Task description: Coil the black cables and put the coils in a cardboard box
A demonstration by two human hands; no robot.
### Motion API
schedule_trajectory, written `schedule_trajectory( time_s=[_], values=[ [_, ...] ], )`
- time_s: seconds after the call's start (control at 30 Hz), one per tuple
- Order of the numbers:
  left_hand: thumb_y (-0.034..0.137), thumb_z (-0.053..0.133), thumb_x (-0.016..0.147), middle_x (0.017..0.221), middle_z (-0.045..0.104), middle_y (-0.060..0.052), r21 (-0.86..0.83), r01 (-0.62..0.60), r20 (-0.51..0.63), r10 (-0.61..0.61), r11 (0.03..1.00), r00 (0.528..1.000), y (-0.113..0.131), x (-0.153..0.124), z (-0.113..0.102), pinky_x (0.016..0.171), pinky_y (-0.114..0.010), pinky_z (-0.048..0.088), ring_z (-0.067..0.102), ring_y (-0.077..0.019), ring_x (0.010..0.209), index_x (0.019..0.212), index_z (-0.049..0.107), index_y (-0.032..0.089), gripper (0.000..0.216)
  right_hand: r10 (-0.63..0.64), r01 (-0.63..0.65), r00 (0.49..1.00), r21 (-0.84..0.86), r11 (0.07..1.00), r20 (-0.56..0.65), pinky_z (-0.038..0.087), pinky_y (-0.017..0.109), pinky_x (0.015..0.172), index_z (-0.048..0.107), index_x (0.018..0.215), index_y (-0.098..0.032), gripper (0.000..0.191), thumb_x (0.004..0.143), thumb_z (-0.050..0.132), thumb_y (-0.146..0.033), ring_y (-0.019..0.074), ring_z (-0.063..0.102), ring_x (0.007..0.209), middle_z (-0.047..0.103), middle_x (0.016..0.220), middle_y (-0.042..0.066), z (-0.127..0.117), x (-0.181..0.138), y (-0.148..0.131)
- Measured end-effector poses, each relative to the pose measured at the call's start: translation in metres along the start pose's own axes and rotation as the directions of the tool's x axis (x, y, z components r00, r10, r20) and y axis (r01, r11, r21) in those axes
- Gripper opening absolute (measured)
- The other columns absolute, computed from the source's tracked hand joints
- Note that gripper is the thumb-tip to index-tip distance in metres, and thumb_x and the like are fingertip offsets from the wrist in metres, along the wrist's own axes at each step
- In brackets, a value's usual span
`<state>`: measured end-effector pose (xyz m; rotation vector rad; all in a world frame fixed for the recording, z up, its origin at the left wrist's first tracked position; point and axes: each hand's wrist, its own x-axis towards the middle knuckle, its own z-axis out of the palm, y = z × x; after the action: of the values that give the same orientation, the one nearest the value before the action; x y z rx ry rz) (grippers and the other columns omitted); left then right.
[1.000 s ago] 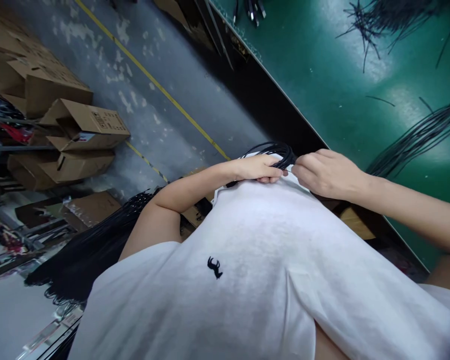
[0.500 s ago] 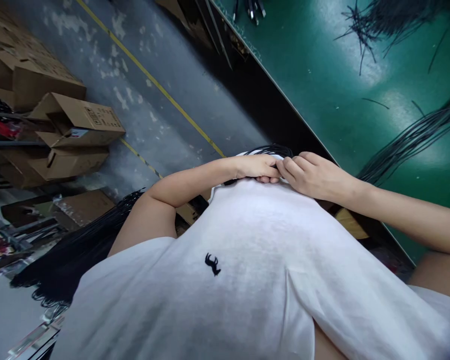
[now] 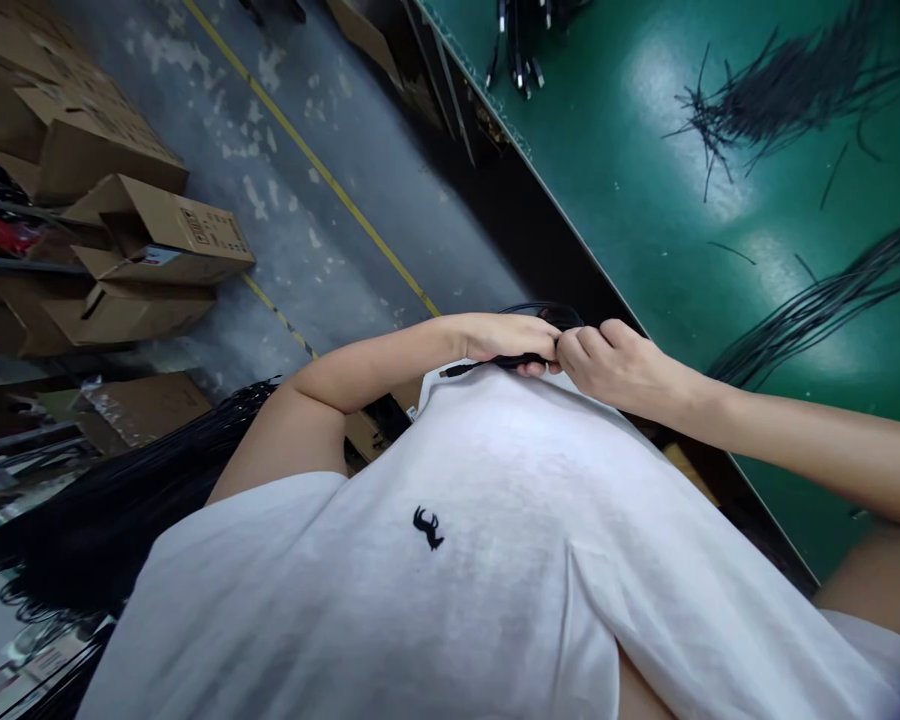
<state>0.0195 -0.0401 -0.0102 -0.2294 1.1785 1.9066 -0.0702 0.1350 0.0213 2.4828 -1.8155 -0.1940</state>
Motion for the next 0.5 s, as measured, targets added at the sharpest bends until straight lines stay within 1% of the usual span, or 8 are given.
schedule_trajectory(
  time_s=[0.1, 0.17, 0.27, 0.33, 0.37, 0.43, 0.47, 0.5],
  values=[
    [0.016, 0.043, 0.083, 0.057, 0.047, 0.0, 0.029, -0.012, -0.073, 0.014, 0.999, 0.997, 0.008, -0.002, 0.003, 0.053, -0.022, 0.038, 0.04, -0.0083, 0.052, 0.064, 0.056, 0.015, 0.022, 0.057, -0.058, 0.995, 0.013, 0.998, 0.083, 0.018, 0.034, 0.058, 0.066, 0.084, -0.01, 0.036, 0.091, 0.033, 0.0, 0.0173, 0.039, 0.062, 0.053, 0.069, 0.007, -0.004, 0.006, 0.007],
    [0.017, 0.041, 0.082, 0.06, 0.048, -0.001, 0.067, -0.017, -0.166, 0.028, 0.998, 0.986, 0.012, 0.003, 0.003, 0.052, -0.023, 0.037, 0.041, -0.0082, 0.051, 0.063, 0.053, 0.015, 0.022, 0.107, -0.126, 0.976, 0.09, 0.988, 0.191, 0.018, 0.033, 0.059, 0.067, 0.084, -0.01, 0.032, 0.091, 0.036, -0.004, 0.0172, 0.042, 0.062, 0.056, 0.071, 0.008, -0.002, 0.01, 0.017],
    [0.016, 0.038, 0.08, 0.065, 0.051, -0.002, 0.162, -0.045, -0.323, 0.096, 0.986, 0.942, 0.013, 0.021, -0.002, 0.05, -0.024, 0.035, 0.042, -0.0083, 0.052, 0.066, 0.051, 0.016, 0.019, 0.209, -0.293, 0.914, 0.209, 0.933, 0.349, 0.018, 0.032, 0.059, 0.067, 0.086, -0.011, 0.026, 0.09, 0.041, -0.013, 0.0169, 0.047, 0.064, 0.062, 0.079, 0.01, 0.005, 0.016, 0.038],
    [0.018, 0.037, 0.082, 0.069, 0.054, -0.002, 0.275, -0.057, -0.402, 0.169, 0.96, 0.9, 0.014, 0.034, -0.008, 0.053, -0.024, 0.039, 0.046, -0.0095, 0.056, 0.073, 0.053, 0.015, 0.018, 0.311, -0.422, 0.868, 0.244, 0.873, 0.388, 0.017, 0.031, 0.058, 0.067, 0.086, -0.011, 0.026, 0.091, 0.042, -0.019, 0.0166, 0.05, 0.066, 0.064, 0.083, 0.01, 0.009, 0.018, 0.053],
    [0.018, 0.037, 0.083, 0.073, 0.057, -0.003, 0.34, -0.059, -0.427, 0.21, 0.939, 0.879, 0.014, 0.039, -0.01, 0.058, -0.025, 0.043, 0.05, -0.0107, 0.06, 0.079, 0.056, 0.015, 0.02, 0.366, -0.479, 0.847, 0.255, 0.84, 0.385, 0.017, 0.031, 0.058, 0.066, 0.084, -0.012, 0.027, 0.092, 0.042, -0.021, 0.0164, 0.051, 0.067, 0.065, 0.084, 0.01, 0.01, 0.018, 0.059],
    [0.021, 0.039, 0.085, 0.091, 0.066, -0.007, 0.482, -0.078, -0.436, 0.316, 0.873, 0.843, 0.016, 0.044, -0.014, 0.076, -0.028, 0.051, 0.061, -0.0149, 0.08, 0.102, 0.061, 0.012, 0.029, 0.453, -0.555, 0.818, 0.281, 0.783, 0.355, 0.019, 0.03, 0.058, 0.064, 0.08, -0.013, 0.029, 0.094, 0.042, -0.024, 0.0155, 0.052, 0.069, 0.065, 0.084, 0.009, 0.009, 0.018, 0.069],
    [0.021, 0.04, 0.086, 0.104, 0.068, -0.009, 0.553, -0.082, -0.432, 0.369, 0.829, 0.823, 0.018, 0.044, -0.015, 0.088, -0.032, 0.051, 0.063, -0.0176, 0.094, 0.115, 0.059, 0.011, 0.036, 0.487, -0.58, 0.807, 0.293, 0.76, 0.334, 0.02, 0.029, 0.059, 0.063, 0.078, -0.013, 0.029, 0.094, 0.042, -0.024, 0.015, 0.053, 0.069, 0.065, 0.083, 0.008, 0.008, 0.017, 0.072],
    [0.022, 0.041, 0.088, 0.117, 0.067, -0.011, 0.625, -0.079, -0.421, 0.421, 0.777, 0.804, 0.02, 0.041, -0.017, 0.099, -0.034, 0.048, 0.062, -0.02, 0.108, 0.126, 0.056, 0.01, 0.043, 0.516, -0.598, 0.798, 0.3, 0.743, 0.311, 0.021, 0.029, 0.059, 0.062, 0.077, -0.014, 0.029, 0.095, 0.042, -0.024, 0.0145, 0.053, 0.069, 0.065, 0.082, 0.007, 0.007, 0.016, 0.074]
  ],
)
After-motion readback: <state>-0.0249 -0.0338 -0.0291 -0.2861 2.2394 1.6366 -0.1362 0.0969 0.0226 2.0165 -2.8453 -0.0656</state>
